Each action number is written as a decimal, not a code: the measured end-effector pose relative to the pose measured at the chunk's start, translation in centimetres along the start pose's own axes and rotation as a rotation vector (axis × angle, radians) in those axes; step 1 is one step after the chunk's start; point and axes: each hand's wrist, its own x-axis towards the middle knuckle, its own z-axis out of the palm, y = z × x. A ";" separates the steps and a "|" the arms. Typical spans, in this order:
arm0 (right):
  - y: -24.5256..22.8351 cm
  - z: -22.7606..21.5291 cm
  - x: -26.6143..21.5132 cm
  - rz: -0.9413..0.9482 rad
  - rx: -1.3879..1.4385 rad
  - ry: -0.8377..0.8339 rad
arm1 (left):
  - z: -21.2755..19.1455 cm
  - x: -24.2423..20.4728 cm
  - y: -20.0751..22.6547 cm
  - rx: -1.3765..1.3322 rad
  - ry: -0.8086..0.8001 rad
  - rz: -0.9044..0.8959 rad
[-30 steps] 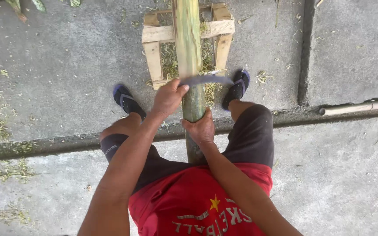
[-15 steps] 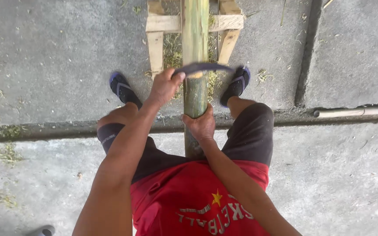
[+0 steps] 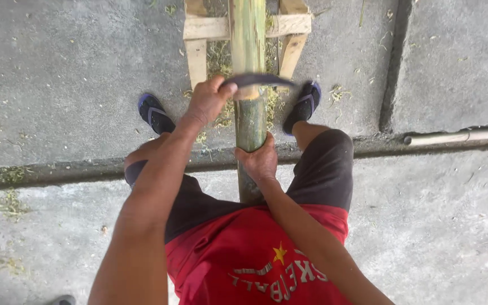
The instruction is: Scraping the outer green layer off a bamboo stalk using a curved knife.
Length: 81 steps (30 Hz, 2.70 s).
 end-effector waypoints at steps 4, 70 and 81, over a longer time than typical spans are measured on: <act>0.8 0.2 0.4 -0.052 0.008 0.010 | 0.3 0.4 -0.6 -0.335 0.232 0.015; 0.0 -0.4 0.0 -0.018 0.053 -0.032 | 0.7 -2.0 3.2 0.056 0.320 -0.068; 0.1 -0.1 -0.1 0.006 0.002 -0.036 | 0.5 -3.1 3.6 0.137 0.054 -0.030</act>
